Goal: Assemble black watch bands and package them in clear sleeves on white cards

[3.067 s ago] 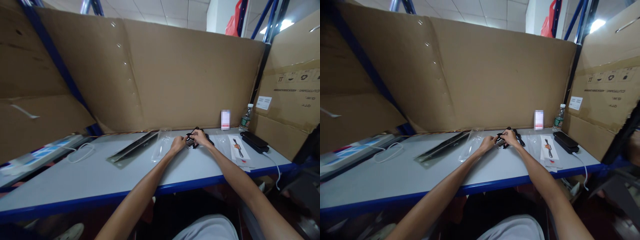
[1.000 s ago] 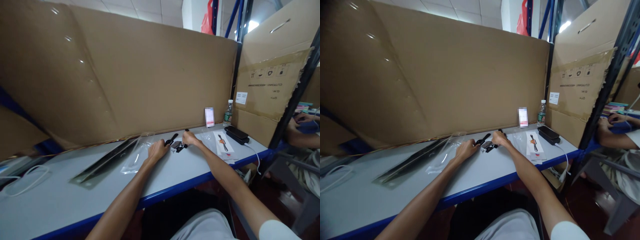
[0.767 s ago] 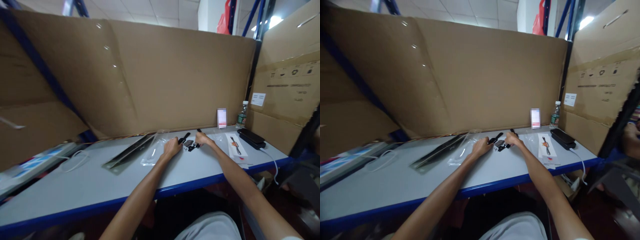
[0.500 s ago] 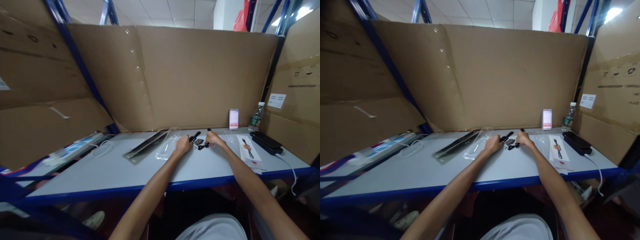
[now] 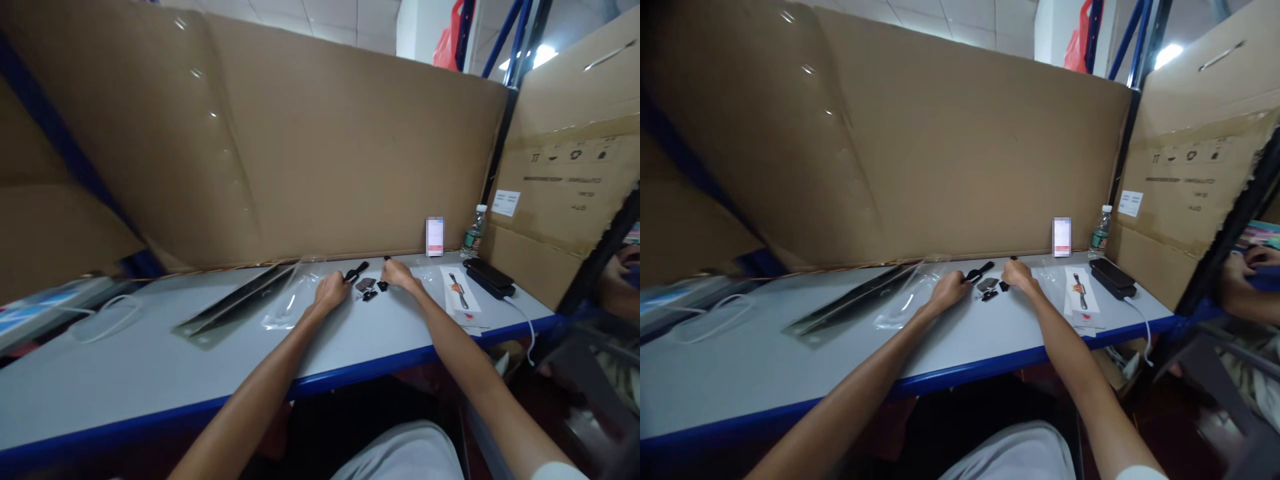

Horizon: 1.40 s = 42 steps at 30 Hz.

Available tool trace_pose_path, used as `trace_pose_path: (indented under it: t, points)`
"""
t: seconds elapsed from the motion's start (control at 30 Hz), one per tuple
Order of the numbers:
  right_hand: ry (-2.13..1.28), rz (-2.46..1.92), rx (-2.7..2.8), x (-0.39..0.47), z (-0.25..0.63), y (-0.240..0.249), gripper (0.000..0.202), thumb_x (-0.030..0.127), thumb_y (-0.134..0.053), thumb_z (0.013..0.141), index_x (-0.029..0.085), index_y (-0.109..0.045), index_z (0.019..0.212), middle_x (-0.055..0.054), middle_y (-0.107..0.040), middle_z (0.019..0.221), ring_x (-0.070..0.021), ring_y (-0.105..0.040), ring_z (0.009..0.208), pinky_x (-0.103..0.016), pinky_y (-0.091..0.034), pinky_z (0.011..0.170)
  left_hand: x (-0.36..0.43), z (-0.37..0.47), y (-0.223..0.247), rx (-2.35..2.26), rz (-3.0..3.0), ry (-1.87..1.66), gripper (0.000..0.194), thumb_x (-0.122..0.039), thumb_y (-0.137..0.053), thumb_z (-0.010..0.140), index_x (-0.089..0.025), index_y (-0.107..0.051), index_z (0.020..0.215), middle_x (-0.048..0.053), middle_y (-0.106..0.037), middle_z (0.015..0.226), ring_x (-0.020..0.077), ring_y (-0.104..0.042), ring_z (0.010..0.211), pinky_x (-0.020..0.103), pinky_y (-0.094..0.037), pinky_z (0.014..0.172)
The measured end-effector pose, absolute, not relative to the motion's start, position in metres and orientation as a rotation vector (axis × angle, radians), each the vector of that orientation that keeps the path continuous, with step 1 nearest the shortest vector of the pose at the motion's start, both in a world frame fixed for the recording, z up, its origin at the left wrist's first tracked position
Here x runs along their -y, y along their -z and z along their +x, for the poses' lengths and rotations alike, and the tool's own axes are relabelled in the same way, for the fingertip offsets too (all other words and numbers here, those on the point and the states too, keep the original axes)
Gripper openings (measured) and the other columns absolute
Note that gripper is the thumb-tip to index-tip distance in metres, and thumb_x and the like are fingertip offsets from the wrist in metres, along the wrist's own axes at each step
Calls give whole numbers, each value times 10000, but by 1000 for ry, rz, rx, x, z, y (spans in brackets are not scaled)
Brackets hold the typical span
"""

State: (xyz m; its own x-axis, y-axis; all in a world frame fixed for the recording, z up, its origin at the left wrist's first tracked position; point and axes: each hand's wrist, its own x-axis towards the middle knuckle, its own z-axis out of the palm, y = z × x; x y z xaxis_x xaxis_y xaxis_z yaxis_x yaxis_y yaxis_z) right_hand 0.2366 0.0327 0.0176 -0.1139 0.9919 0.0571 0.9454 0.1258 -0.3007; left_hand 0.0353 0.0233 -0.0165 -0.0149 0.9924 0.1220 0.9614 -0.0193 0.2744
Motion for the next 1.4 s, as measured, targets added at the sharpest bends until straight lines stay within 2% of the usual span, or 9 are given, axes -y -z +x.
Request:
trace_pose_path:
  t: [0.13, 0.23, 0.4, 0.53, 0.67, 0.87, 1.03, 1.17, 1.4]
  points:
    - [-79, -1802, 2123, -26, 232, -20, 400, 116, -503, 882, 179, -679, 1235, -125, -700, 1222, -233, -631, 1138, -276, -454, 879, -28, 33, 16, -2074, 2132, -666, 251, -339, -520, 933, -170, -706, 940, 158, -750, 986, 287, -683, 948, 291, -415, 671]
    - [171, -1563, 2159, -22, 229, -21, 543, 111, -516, 861, 212, -581, 1391, -113, -611, 1375, -246, -509, 1281, -327, -405, 1011, -31, 33, 12, -1788, 2055, -950, 203, -346, -596, 865, -182, -686, 786, 67, -688, 665, 216, -645, 675, 261, -384, 565]
    - [250, -1460, 2356, -20, 229, -25, 349, 125, -561, 844, 180, -727, 1146, -124, -719, 1168, -233, -568, 1181, -318, -353, 1038, -28, 38, 3, -1189, 1589, -1160, 368, -454, -791, 659, -181, -563, 560, -15, -513, 426, 114, -454, 379, 232, -334, 411]
    - [27, -1587, 2376, -24, 234, -28, 195, 272, -645, 847, 190, -768, 975, -67, -753, 921, -184, -659, 874, -227, -383, 698, -21, 38, -5, -1075, 1388, -1184, 357, -378, -863, 582, -151, -590, 622, 10, -590, 520, 125, -555, 430, 225, -388, 426]
    - [-126, -1587, 2303, -34, 244, -30, 241, 424, -726, 792, 184, -742, 778, 21, -674, 716, -122, -594, 705, -213, -282, 569, -17, 33, -11, -958, 1196, -1272, 333, -394, -805, 708, -148, -591, 775, 30, -646, 623, 116, -593, 476, 207, -413, 452]
    - [-261, -1766, 1885, -52, 271, -33, 203, 331, -686, 850, 196, -742, 992, -11, -746, 931, -151, -663, 870, -191, -382, 643, -23, 27, -8, -1050, 1018, -1454, 286, -433, -532, 947, -153, -579, 918, -22, -579, 590, 86, -551, 450, 184, -383, 449]
    - [-141, -1886, 1954, -61, 277, -20, 379, 191, -611, 891, 210, -679, 1263, -103, -727, 1209, -206, -668, 1115, -222, -467, 817, -26, 30, -4, -1113, 1116, -1429, 193, -321, -489, 936, -158, -572, 874, -34, -552, 572, 85, -534, 439, 189, -368, 459]
    - [-115, -1966, 2034, -56, 268, -8, 414, 127, -563, 876, 237, -698, 1252, -125, -723, 1225, -253, -668, 1156, -261, -480, 841, -27, 36, 2, -1397, 1462, -1371, 164, -251, -474, 917, -167, -585, 830, -34, -545, 536, 113, -536, 422, 219, -369, 478]
    - [-81, -2024, 2184, -46, 256, -8, 432, 106, -546, 859, 198, -690, 1256, -168, -707, 1241, -286, -662, 1170, -292, -478, 848, -17, 44, 12, -1766, 2360, -949, 239, -161, -530, 913, -207, -704, 1071, 71, -727, 831, 217, -662, 817, 289, -411, 710]
